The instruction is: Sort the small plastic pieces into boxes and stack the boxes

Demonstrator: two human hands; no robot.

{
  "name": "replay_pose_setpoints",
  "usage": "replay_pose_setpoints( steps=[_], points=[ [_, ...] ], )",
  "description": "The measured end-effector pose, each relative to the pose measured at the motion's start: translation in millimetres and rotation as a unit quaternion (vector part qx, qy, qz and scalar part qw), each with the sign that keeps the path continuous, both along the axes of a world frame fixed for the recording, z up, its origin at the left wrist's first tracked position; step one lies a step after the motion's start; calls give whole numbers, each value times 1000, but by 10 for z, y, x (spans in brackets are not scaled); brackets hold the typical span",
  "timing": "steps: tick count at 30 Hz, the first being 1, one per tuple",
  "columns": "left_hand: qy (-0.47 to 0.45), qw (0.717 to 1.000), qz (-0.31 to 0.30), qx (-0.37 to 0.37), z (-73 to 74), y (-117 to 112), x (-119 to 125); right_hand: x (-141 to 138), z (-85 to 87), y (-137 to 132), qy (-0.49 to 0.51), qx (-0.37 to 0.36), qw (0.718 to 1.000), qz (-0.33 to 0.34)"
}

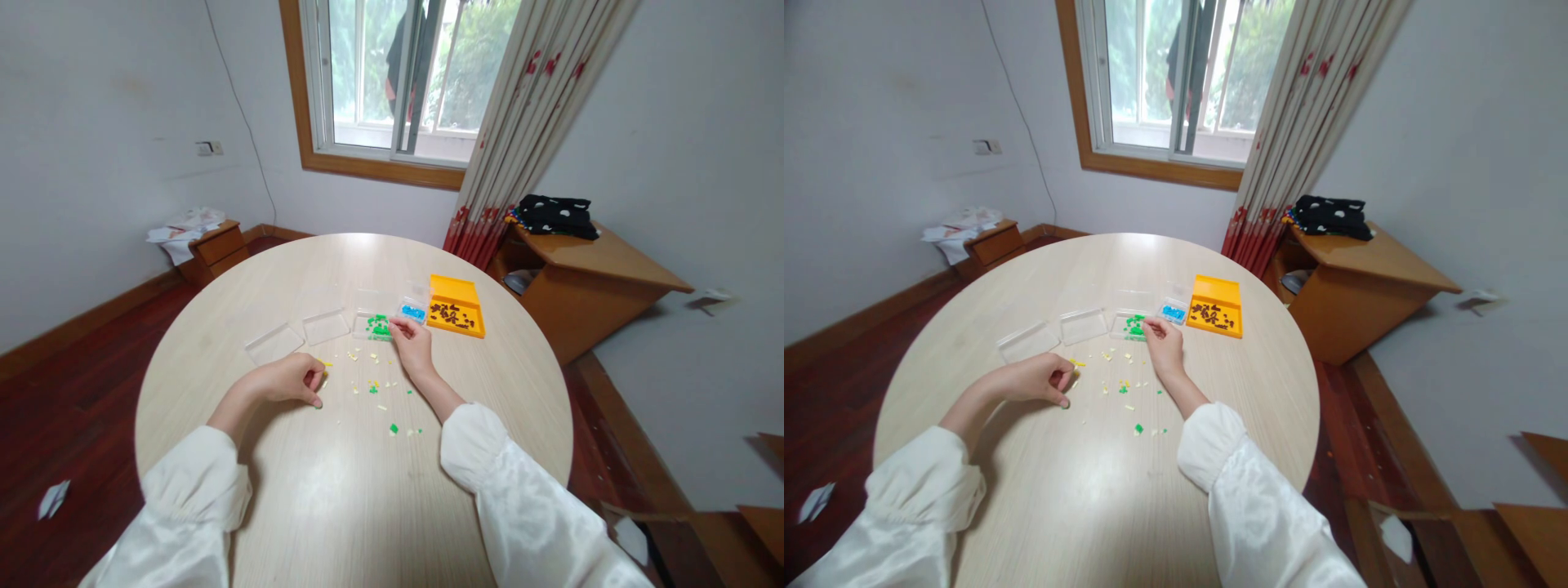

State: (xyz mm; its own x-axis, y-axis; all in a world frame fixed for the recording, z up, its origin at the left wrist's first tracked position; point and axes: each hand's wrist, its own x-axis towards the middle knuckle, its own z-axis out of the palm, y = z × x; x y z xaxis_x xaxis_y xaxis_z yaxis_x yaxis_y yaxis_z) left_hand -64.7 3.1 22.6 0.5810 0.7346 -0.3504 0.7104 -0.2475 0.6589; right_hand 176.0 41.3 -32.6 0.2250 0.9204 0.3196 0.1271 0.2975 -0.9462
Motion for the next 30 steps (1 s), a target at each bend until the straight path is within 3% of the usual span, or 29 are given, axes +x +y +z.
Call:
replay_pose_setpoints(
  steps=[4,8,11,15,20,25,30],
  points=[
    [19,996,60,66,-60,7,101,-103,114,-204,-155,105,981,46],
    [39,978,110,170,-118,0,237,-220,173,-387,-276,203,920,189],
    [23,971,127,202,-149,6,270,-252,171,-427,-334,202,888,245],
    [-19,964,159,212,-138,34,193,-266,157,-414,-382,172,875,243],
    [-18,981,131,139,-30,32,36,-330,126,-414,-436,149,851,254],
    [29,998,45,12,56,-5,-32,-349,93,-406,-443,134,849,255],
    [47,999,16,-10,66,-7,-50,-347,141,-433,-439,157,842,272]
  ],
)
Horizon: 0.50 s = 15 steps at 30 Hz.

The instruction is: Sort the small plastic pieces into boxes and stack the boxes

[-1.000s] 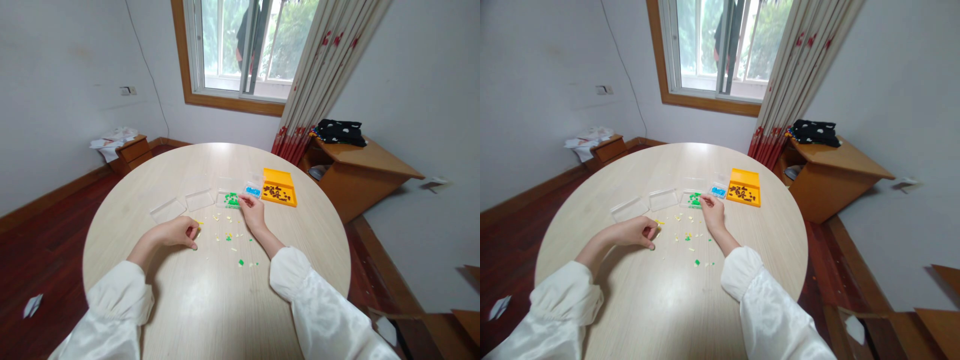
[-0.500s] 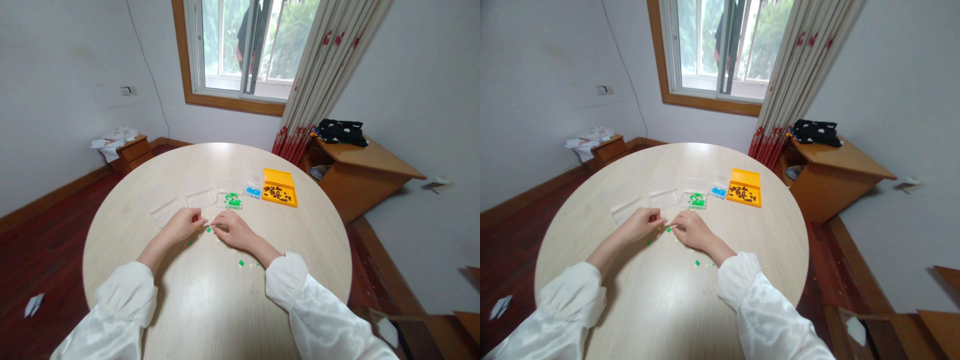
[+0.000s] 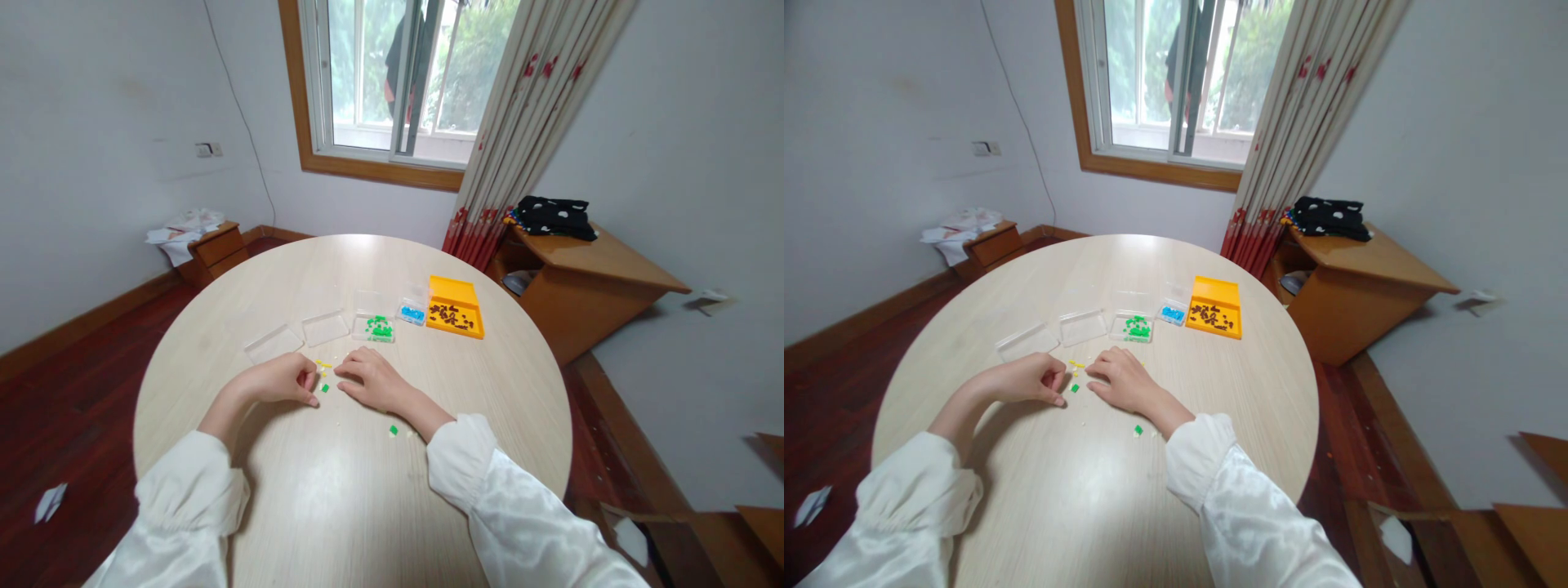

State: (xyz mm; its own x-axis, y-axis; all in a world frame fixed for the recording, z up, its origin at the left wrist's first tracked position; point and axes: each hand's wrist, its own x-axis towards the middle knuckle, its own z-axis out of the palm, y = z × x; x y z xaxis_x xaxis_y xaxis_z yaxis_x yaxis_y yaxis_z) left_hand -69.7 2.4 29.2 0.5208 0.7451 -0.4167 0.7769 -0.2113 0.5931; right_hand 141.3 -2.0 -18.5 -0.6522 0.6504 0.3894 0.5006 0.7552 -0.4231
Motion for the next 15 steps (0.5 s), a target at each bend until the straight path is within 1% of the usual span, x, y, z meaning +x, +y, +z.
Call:
replay_pose_setpoints(
  steps=[3,7,15],
  points=[
    [6,1000,-15,-4,-6,2,-6,-34,36,-43,2,21,1000,20],
    [15,1000,-21,-5,-25,10,0,-87,49,-78,-20,35,998,44],
    [9,1000,-16,2,-121,52,-10,-118,45,-78,-45,28,997,48]
  ],
)
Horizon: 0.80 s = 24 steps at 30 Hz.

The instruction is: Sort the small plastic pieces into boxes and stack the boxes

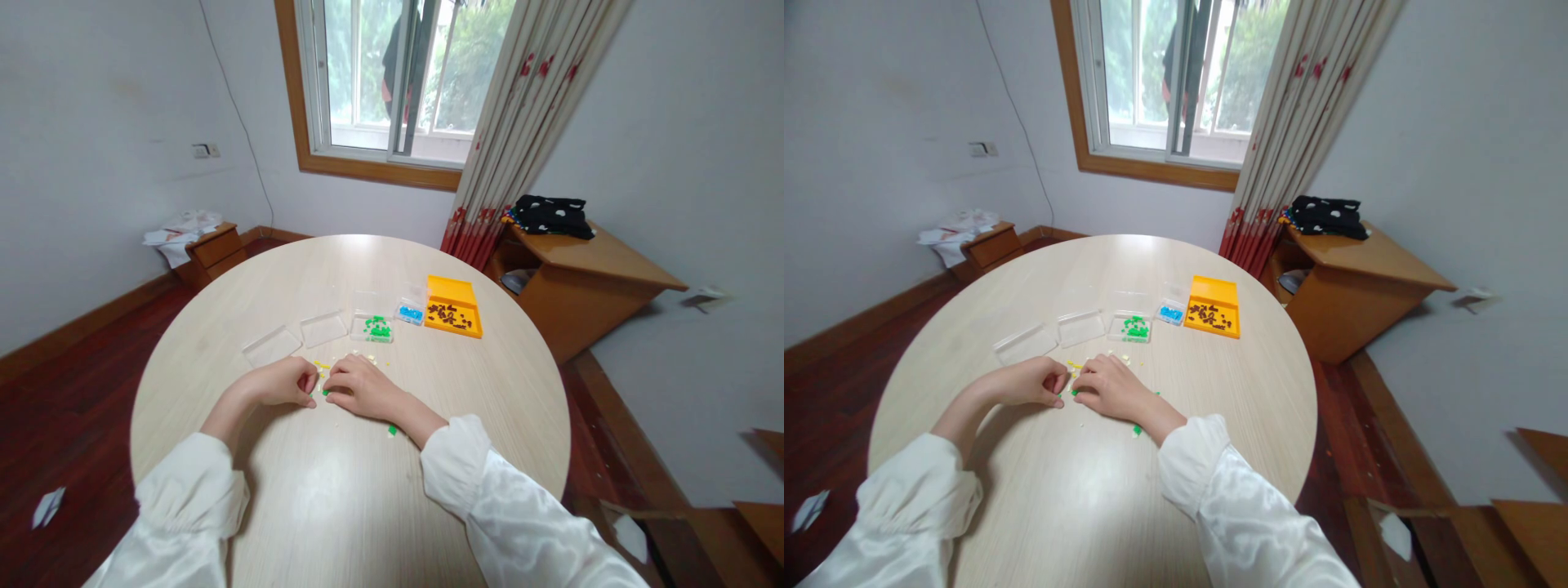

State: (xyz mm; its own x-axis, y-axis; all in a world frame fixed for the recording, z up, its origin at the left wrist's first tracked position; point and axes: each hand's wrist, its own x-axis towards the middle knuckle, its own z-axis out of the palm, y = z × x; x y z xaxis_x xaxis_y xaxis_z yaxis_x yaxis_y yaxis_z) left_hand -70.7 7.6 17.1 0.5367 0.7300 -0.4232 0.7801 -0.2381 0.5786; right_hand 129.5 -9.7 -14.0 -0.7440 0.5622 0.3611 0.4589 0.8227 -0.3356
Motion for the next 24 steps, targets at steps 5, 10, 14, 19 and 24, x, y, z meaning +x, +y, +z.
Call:
replay_pose_setpoints(
  steps=[5,10,14,19,24],
  points=[
    [-4,1000,16,-8,26,-22,18,3,-11,4,23,-24,999,-6],
    [-11,999,29,-9,66,-48,37,101,-100,188,260,-142,941,-166],
    [-18,999,36,-10,86,-55,43,224,-171,401,421,-234,839,-252],
    [-9,999,41,-2,110,-68,58,349,-174,512,511,-275,762,-288],
    [-11,999,43,1,136,-90,78,397,-170,545,540,-312,711,-325]
  ],
)
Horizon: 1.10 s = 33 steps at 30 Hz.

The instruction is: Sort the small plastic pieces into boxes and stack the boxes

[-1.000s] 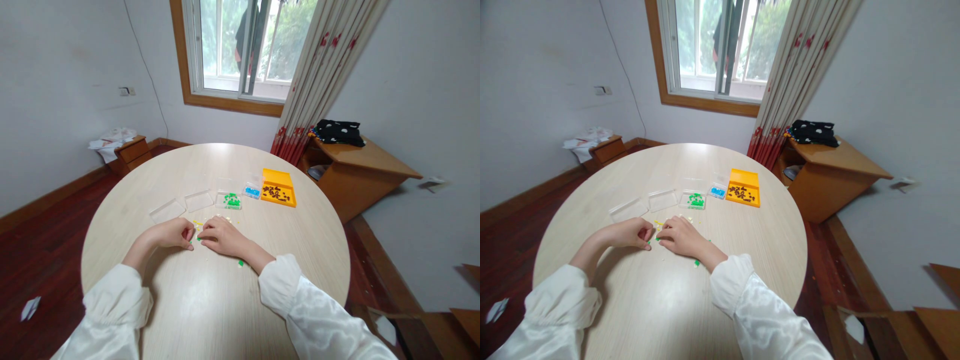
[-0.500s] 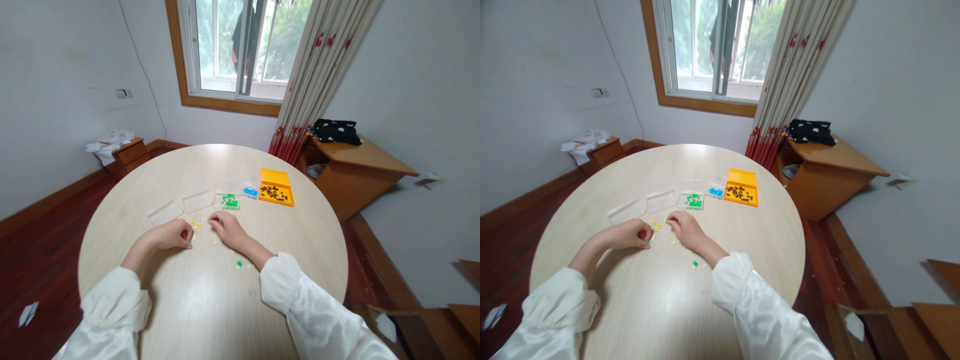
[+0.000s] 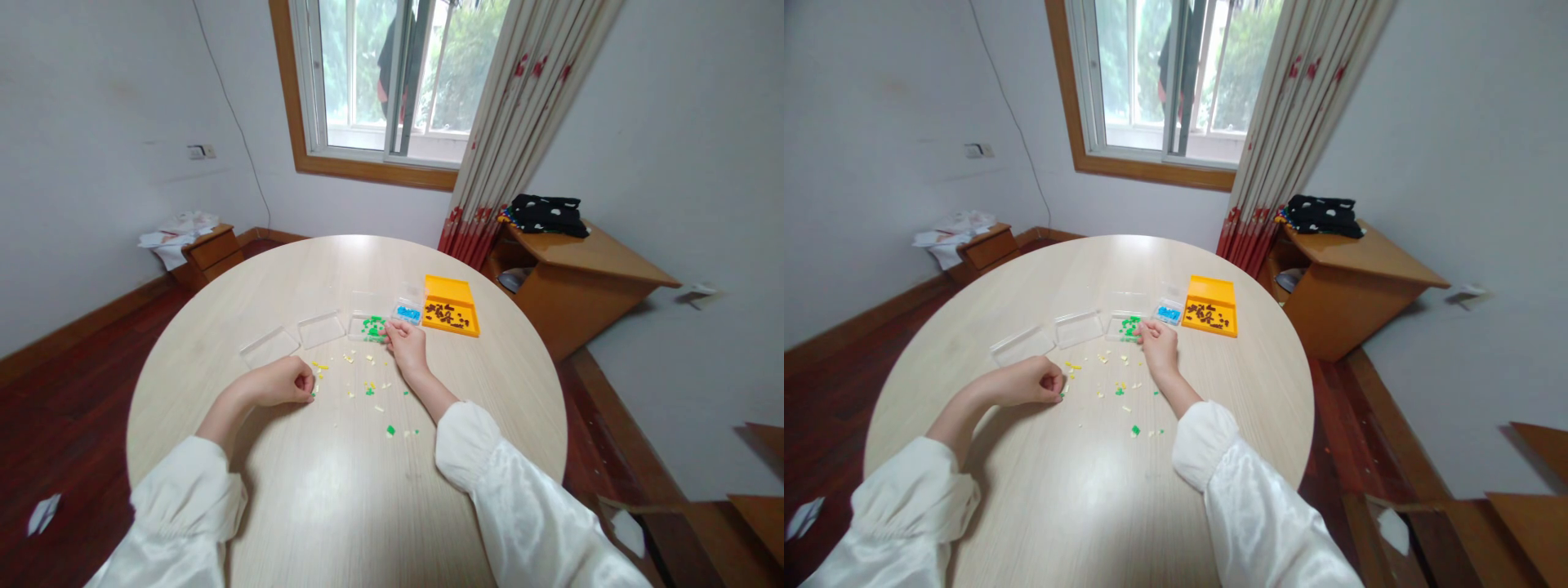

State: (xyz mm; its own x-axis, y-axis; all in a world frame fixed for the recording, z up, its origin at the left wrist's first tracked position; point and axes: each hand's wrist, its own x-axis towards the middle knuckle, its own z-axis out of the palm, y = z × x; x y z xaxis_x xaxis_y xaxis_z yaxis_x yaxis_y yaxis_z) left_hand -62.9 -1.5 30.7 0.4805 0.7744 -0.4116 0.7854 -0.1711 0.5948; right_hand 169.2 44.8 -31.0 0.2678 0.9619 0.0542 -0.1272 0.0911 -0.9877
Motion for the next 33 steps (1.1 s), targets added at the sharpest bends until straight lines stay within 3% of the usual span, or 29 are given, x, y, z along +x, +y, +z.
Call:
replay_pose_setpoints(
  steps=[9,17,20,24,27,30,33],
  points=[
    [-38,999,13,23,4,5,22,-11,22,-11,20,1,1000,21],
    [-148,987,55,21,-79,34,80,-67,12,-114,-88,69,991,70],
    [-185,979,80,29,-141,54,128,-112,37,-209,-177,127,970,109],
    [-223,966,126,29,-183,70,208,-165,104,-338,-306,239,906,168],
    [-241,959,149,31,-191,65,260,-185,141,-389,-346,288,867,214],
    [-252,956,150,30,-193,44,309,-193,155,-403,-359,304,851,235],
    [-252,956,146,31,-203,23,353,-196,159,-402,-357,297,853,238]
  ],
)
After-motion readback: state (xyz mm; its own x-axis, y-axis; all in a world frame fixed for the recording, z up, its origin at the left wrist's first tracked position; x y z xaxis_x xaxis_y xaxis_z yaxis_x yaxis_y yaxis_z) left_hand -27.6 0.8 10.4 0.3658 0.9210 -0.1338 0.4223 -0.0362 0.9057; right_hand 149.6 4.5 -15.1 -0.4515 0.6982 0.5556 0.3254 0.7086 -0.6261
